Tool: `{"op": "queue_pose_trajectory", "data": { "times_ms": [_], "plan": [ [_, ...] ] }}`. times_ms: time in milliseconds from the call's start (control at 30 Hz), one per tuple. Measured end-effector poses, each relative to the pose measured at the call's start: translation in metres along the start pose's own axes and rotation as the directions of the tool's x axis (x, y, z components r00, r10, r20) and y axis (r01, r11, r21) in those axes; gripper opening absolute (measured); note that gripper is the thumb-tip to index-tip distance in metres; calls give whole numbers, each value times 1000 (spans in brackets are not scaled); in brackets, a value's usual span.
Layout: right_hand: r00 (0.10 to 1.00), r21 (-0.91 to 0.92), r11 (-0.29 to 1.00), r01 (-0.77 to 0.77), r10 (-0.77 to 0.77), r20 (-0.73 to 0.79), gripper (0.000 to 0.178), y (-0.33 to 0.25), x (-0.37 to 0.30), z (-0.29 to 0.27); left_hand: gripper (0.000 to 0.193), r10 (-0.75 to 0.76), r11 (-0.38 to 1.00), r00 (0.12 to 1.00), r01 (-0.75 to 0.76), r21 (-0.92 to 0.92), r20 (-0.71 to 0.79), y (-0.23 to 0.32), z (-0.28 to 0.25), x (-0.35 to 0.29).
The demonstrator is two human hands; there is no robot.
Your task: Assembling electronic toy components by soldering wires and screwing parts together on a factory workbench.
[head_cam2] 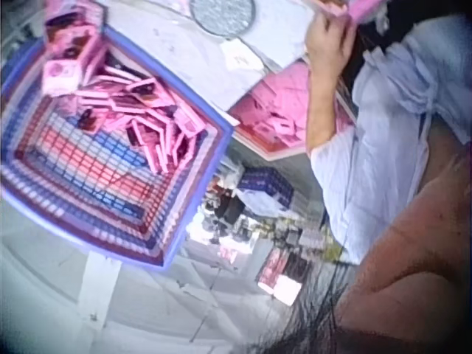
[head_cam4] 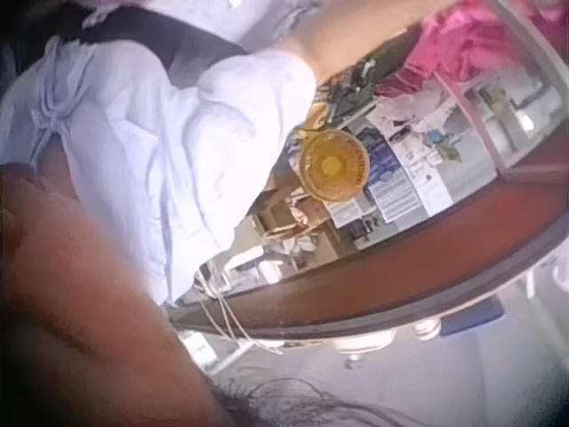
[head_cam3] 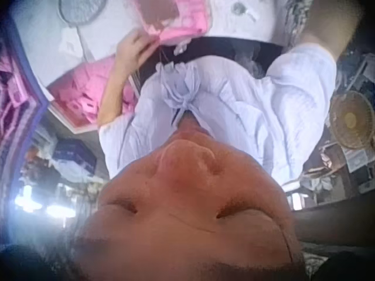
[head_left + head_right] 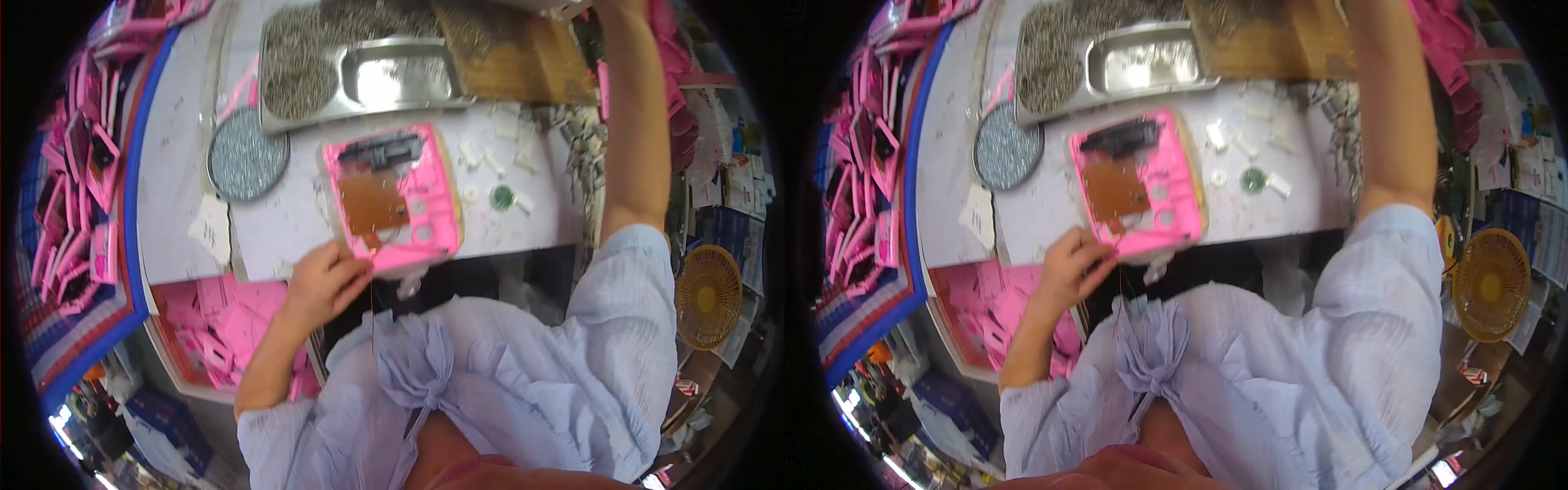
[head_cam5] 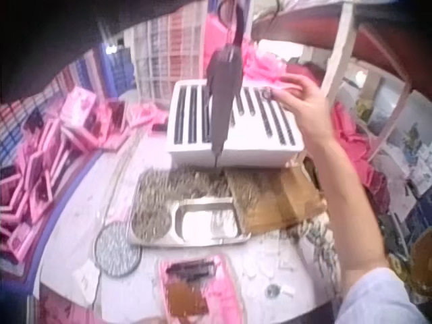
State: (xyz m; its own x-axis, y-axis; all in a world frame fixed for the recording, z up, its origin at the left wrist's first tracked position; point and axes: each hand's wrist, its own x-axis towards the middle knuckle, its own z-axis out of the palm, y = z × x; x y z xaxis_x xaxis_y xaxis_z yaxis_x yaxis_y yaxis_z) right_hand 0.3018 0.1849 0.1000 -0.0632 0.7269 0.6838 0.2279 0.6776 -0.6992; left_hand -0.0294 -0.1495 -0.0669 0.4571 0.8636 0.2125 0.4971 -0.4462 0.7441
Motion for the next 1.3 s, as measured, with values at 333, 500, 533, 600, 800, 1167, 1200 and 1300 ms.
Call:
{"op": "queue_pose_trajectory", "data": {
  "times_ms": [333, 500, 533, 600, 800, 1167, 1200, 1300],
  "plan": [
    [595, -157, 985, 72, 83, 799, 18, -87, -256, 39, 22, -12, 999, 1000, 11, -32, -6, 0, 3, 1],
    [637, -155, 977, 147, 27, 771, 24, -82, -264, 42, 23, -10, 1000, 1000, 10, -22, -17, 1, 2, -1],
    [627, -153, 977, 147, 27, 778, 25, -82, -267, 41, 23, -4, 1000, 1000, 4, -23, -16, 0, 3, -1],
    [650, -168, 971, 171, 17, 760, 26, -80, -274, 39, 24, 2, 1000, 1000, -2, -23, -11, -1, 4, 1],
    [827, -302, 944, 131, 64, 559, 21, -79, -270, 14, 27, 42, 999, 999, -42, 3, 19, -5, 3, -4],
    [722, -748, 633, 197, 423, 548, 21, -26, -242, 17, 19, -69, 996, 951, 82, -32, 302, 27, -44, 51],
    [740, -726, 663, 185, 392, 547, 21, -27, -240, 13, 17, -2, 999, 965, 12, -38, 261, 22, -50, 68],
    [799, -629, 772, 93, 319, 510, 18, -44, -231, 2, 11, 85, 983, 990, -101, 150, 112, 7, -56, 146]
  ]
}}
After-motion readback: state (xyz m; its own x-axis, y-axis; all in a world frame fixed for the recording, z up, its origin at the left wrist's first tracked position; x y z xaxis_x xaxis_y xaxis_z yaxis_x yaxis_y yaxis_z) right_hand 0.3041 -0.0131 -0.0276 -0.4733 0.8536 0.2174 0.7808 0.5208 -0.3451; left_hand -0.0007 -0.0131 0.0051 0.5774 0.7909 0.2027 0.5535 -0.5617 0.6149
